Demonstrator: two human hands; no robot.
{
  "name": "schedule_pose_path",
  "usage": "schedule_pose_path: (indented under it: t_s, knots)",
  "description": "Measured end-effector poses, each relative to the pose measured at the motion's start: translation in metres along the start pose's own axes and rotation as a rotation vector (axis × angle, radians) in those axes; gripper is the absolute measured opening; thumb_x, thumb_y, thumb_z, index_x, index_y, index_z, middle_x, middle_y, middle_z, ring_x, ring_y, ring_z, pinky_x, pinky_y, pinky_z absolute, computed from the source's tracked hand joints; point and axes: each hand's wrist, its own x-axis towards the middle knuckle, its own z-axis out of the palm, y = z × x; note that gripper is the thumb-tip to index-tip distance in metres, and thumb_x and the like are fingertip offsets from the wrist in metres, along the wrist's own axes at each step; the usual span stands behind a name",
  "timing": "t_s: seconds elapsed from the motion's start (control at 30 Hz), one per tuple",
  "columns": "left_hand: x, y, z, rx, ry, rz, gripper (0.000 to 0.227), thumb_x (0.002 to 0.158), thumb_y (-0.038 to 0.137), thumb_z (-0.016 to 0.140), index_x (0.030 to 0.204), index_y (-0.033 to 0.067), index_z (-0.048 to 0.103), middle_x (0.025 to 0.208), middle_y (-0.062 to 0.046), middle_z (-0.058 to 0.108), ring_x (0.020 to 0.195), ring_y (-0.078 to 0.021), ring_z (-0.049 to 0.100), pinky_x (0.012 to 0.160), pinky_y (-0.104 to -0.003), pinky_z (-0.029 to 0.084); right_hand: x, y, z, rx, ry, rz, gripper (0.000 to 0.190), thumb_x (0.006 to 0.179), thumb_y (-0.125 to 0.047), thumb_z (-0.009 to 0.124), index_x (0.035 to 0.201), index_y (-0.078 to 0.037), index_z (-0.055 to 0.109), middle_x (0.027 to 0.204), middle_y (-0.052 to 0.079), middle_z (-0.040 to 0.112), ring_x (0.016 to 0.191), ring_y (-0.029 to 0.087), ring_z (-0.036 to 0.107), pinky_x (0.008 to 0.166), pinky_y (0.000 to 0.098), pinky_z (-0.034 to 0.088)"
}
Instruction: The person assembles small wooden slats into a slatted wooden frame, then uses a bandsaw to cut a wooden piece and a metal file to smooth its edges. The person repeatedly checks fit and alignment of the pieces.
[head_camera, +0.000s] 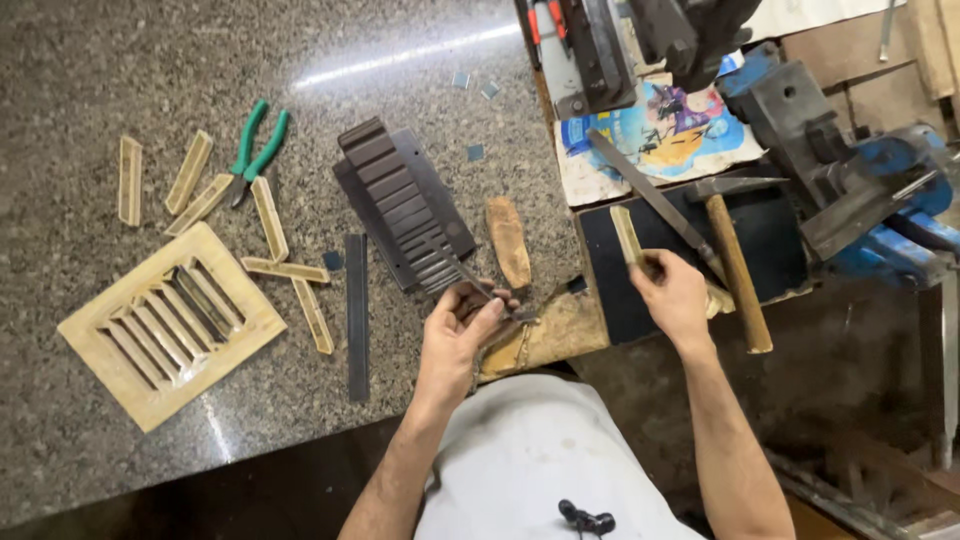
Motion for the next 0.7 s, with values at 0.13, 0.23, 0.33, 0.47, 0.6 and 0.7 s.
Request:
schedule_pose_path:
  t_s: [0.13, 0.23, 0.33, 0.47, 0.6, 0.7]
  knots:
    - [-0.005, 0.007, 0.015, 0.085, -0.011, 0.025, 0.032, 0.098, 0.01, 0.068, 0.125, -0.0033, 0.058, 0.12, -0.014, 0.071, 0.114, -0.0203, 0.07, 0.102, -0.038, 0.06, -0.031, -0.053, -0.017, 0.752, -0.277, 0.144, 0.031, 0.084, -0.005, 0.08, 0.114, 0.001, 0.072, 0.095, 0.007, 0.077, 0.08, 0.009, 0.071, 0.066, 0.0244, 0.056]
    - [-0.01, 0.014, 0.024, 0.099, -0.015, -0.015, 0.037, 0.095, 0.012, 0.069, 0.126, -0.0046, 0.058, 0.121, -0.015, 0.07, 0.114, -0.0215, 0.07, 0.099, -0.039, 0.063, -0.041, -0.102, -0.013, 0.79, -0.269, 0.112, 0.03, 0.083, 0.001, 0.08, 0.113, 0.003, 0.073, 0.093, 0.008, 0.077, 0.079, 0.01, 0.072, 0.07, 0.0246, 0.059]
    - [-0.018, 0.016, 0.03, 0.173, -0.034, 0.01, 0.04, 0.095, 0.012, 0.07, 0.129, -0.0061, 0.059, 0.121, -0.016, 0.07, 0.114, -0.0221, 0.07, 0.096, -0.039, 0.064, -0.045, -0.129, -0.011, 0.773, -0.416, 0.086, 0.026, 0.086, 0.001, 0.077, 0.112, 0.002, 0.075, 0.096, 0.007, 0.078, 0.084, 0.011, 0.075, 0.075, 0.0242, 0.061]
    - [-0.021, 0.018, 0.031, 0.084, -0.046, -0.013, 0.042, 0.095, 0.013, 0.07, 0.131, -0.0053, 0.058, 0.12, -0.015, 0.069, 0.113, -0.0207, 0.07, 0.094, -0.037, 0.065, -0.046, -0.136, -0.013, 0.734, -0.434, -0.033, 0.026, 0.085, 0.002, 0.079, 0.111, 0.003, 0.078, 0.102, 0.008, 0.077, 0.086, 0.011, 0.071, 0.074, 0.0236, 0.058]
    - [-0.026, 0.019, 0.031, 0.109, -0.053, 0.027, 0.039, 0.097, 0.01, 0.07, 0.13, -0.0078, 0.059, 0.119, -0.015, 0.07, 0.112, -0.0213, 0.069, 0.094, -0.036, 0.065, -0.052, -0.129, -0.013, 0.776, -0.462, -0.009, 0.026, 0.084, 0.002, 0.079, 0.111, 0.003, 0.078, 0.105, 0.009, 0.076, 0.091, 0.011, 0.071, 0.078, 0.0237, 0.058]
    - [-0.03, 0.02, 0.033, 0.076, -0.058, 0.005, 0.04, 0.096, 0.009, 0.069, 0.132, -0.0069, 0.059, 0.118, -0.014, 0.07, 0.111, -0.0206, 0.07, 0.093, -0.036, 0.066, -0.056, -0.124, -0.014, 0.787, -0.468, 0.04, 0.025, 0.083, 0.003, 0.08, 0.108, 0.004, 0.079, 0.104, 0.01, 0.077, 0.09, 0.013, 0.072, 0.078, 0.0242, 0.059]
